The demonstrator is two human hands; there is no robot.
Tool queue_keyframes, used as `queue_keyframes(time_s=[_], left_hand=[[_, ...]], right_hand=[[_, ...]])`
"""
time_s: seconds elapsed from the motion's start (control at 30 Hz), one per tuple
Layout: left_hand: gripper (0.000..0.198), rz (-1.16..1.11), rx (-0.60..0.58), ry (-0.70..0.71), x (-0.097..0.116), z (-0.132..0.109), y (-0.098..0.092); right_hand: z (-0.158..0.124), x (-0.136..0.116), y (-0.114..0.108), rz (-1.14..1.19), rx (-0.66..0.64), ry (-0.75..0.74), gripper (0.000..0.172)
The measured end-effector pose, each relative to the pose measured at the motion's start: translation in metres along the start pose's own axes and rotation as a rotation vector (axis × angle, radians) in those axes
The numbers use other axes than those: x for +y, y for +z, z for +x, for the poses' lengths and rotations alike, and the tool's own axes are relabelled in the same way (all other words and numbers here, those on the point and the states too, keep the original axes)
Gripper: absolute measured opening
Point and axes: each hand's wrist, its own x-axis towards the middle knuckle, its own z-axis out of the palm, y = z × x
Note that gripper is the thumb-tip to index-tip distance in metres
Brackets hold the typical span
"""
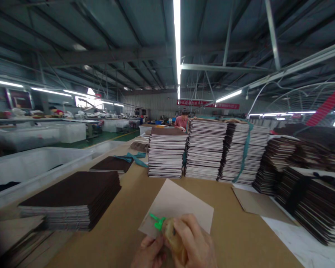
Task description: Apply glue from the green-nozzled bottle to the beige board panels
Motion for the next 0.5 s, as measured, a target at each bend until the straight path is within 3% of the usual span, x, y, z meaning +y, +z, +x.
queue_keyframes(time_s=[0.27, 0.5], left_hand=[[0.049, -0.029, 0.062, -0.046, 0.002, 0.002, -0.002], [0.05, -0.046, 0.108, -0.057, 0.002, 0.001, -0.001]], right_hand=[[0.008, 0.0, -0.004, 0.141, 0.198, 0.173, 0.023], [0.021, 0.01, -0.016, 0.099, 0.305, 0.332, 0.023]])
